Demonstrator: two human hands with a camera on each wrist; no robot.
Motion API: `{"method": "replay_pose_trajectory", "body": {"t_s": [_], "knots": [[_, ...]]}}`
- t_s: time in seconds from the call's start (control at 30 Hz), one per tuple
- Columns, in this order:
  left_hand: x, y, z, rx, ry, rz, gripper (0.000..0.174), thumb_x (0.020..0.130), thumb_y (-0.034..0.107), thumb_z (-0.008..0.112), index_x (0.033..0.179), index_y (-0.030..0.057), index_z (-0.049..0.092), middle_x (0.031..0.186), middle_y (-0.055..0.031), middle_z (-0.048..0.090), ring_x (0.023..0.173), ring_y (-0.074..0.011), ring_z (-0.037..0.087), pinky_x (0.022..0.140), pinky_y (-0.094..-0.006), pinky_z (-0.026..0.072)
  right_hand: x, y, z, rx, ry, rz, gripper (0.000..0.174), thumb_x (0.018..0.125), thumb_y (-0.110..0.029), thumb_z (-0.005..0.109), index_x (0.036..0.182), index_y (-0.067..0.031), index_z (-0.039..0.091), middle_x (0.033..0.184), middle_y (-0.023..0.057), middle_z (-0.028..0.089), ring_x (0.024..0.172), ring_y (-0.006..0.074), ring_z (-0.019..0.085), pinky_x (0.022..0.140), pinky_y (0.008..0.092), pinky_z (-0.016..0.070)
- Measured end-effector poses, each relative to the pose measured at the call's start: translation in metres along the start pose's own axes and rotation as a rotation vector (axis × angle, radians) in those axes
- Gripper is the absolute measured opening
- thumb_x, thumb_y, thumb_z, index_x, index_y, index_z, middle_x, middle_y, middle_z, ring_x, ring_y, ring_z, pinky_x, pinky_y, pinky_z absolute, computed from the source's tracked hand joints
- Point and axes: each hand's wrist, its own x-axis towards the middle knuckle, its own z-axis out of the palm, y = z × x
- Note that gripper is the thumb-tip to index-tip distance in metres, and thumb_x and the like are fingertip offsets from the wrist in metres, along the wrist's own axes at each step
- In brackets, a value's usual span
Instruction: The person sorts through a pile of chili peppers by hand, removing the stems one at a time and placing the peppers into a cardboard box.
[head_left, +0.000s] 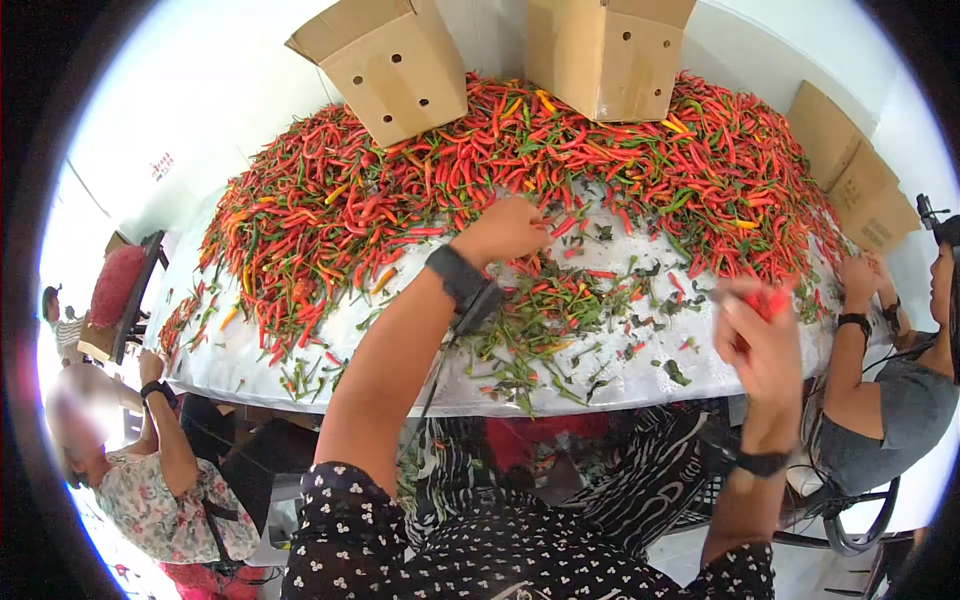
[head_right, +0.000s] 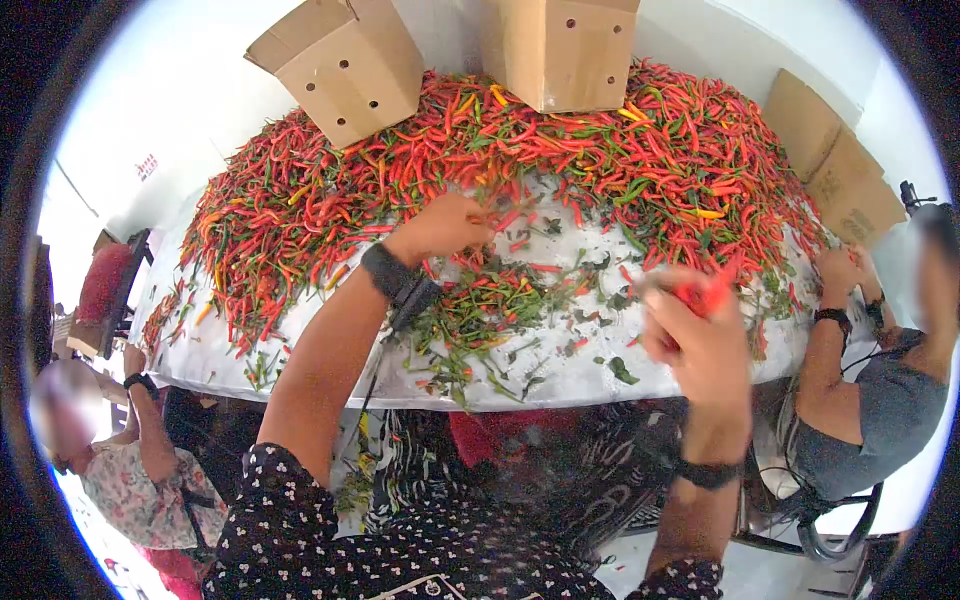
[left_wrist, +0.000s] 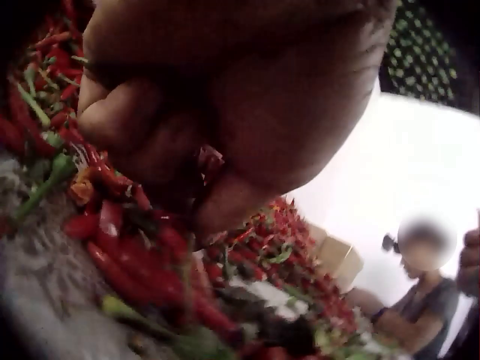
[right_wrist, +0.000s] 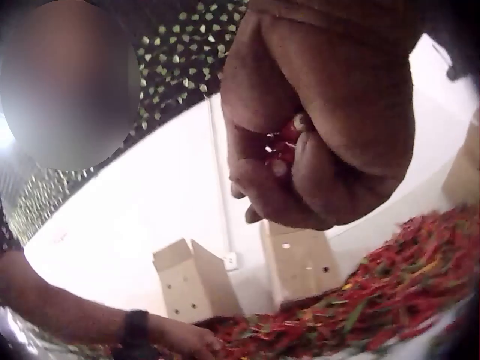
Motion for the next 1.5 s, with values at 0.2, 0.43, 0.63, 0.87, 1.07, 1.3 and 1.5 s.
{"method": "replay_pose_trajectory", "body": {"t_s": [0.2,0.43,0.63,0.87,1.07,1.3,1.5], "knots": [[-0.058,0.052,-0.018,-0.726,0.132,-0.146,0.018,0.078,0.023,0.062,0.083,0.006,0.062,0.058,0.0061,0.049,0.049,-0.0017,0.041,0.044,-0.0183,0.0317,0.073,0.032,0.078,0.226,-0.145,0.13,0.017,0.078,-0.009,0.06,0.092,0.0004,0.058,0.057,0.0004,0.047,0.041,0.0081,0.041,0.038,0.0203,0.025],[-0.056,0.045,-0.001,-0.734,0.121,0.004,0.014,0.076,0.015,0.066,0.082,0.0043,0.059,0.066,0.0057,0.051,0.056,-0.0009,0.042,0.048,-0.0182,0.0326,0.1,0.069,0.097,0.176,-0.183,0.171,0.02,0.076,-0.009,0.064,0.094,-0.0001,0.059,0.062,-0.0004,0.053,0.043,0.0066,0.045,0.039,0.0206,0.0322],[-0.06,0.039,-0.002,-0.948,0.317,-0.022,0.013,0.078,0.01,0.064,0.086,0.0018,0.057,0.064,0.006,0.047,0.058,-0.0005,0.04,0.049,-0.0174,0.0331,0.101,0.059,0.098,-0.229,-0.186,0.104,0.015,0.075,-0.01,0.066,0.084,0.0019,0.061,0.053,-0.0026,0.049,0.043,0.0045,0.044,0.04,0.0205,0.0343],[-0.065,0.036,-0.001,-0.79,0.257,0.058,0.009,0.082,0.008,0.06,0.088,0.001,0.058,0.077,0.0021,0.057,0.064,-0.0019,0.048,0.057,-0.0185,0.0396,0.09,0.056,0.1,-0.546,-0.218,-0.017,0.016,0.071,-0.01,0.067,0.082,0.0017,0.063,0.062,0.0038,0.06,0.055,0.0082,0.052,0.051,0.0247,0.0414],[-0.072,0.048,-0.004,-0.619,0.278,0.069,0.011,0.083,0.012,0.059,0.085,0.0012,0.059,0.068,0.0043,0.05,0.058,-0.0002,0.041,0.05,-0.0181,0.0333,0.084,0.06,0.095,-0.697,-0.257,-0.136,0.013,0.071,-0.005,0.068,0.079,0.0022,0.061,0.057,-0.0041,0.05,0.052,0.0017,0.04,0.044,0.0203,0.0301],[-0.075,0.048,-0.005,-1.044,0.118,-0.111,0.012,0.086,0.015,0.055,0.079,0.0045,0.057,0.058,0.0062,0.044,0.05,-0.0005,0.035,0.043,-0.0193,0.0276,0.081,0.053,0.092,-0.644,-0.262,-0.128,0.015,0.071,-0.007,0.065,0.083,0.0024,0.063,0.057,0.0055,0.056,0.052,0.0066,0.043,0.048,0.0263,0.0378],[-0.073,0.039,-0.011,-1.341,0.153,-0.16,0.01,0.086,0.016,0.054,0.087,0.0063,0.054,0.061,0.0073,0.041,0.048,-0.0005,0.031,0.043,-0.0184,0.0235,0.083,0.048,0.086,-0.447,-0.306,0.004,0.017,0.076,-0.006,0.063,0.089,0.0038,0.063,0.058,-0.0007,0.054,0.05,0.0036,0.042,0.045,0.0219,0.0351]]}}
